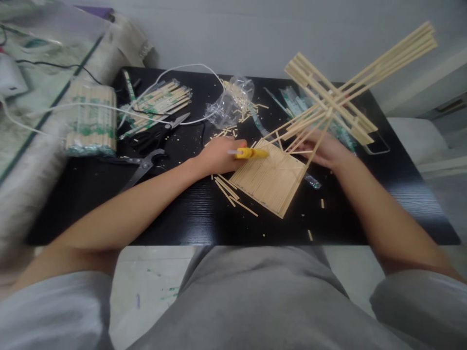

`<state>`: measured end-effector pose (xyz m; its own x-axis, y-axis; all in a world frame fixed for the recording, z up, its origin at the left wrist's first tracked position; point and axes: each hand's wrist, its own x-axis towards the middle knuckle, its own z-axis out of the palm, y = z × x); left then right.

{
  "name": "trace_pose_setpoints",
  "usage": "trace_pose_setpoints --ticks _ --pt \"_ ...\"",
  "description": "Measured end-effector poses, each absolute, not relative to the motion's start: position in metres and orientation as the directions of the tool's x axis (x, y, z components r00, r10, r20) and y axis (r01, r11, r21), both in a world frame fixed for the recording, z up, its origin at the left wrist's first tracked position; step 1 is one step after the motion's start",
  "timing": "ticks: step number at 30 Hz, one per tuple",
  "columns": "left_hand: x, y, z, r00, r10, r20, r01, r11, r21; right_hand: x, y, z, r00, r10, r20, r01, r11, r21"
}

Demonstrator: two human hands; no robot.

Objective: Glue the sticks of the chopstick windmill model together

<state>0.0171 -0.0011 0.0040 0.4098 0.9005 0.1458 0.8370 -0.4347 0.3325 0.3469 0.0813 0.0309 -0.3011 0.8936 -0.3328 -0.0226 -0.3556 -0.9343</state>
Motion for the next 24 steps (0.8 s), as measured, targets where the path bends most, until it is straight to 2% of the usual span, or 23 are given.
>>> trace_pose_setpoints --ticks 8,24 --pt "0.020 -0.002 0.007 0.400 0.911 0.102 0.855 -0.411 0.317 0.347 0.082 0.029 -0.257 0.904 -0.341 -0.025 -0.359 -0.933" --pt "0.022 -0.005 0.012 0.401 0.910 0.108 0.867 -0.415 0.276 0.360 0.100 0.007 -0.324 0.900 -0.291 -0.052 -0.324 -0.945"
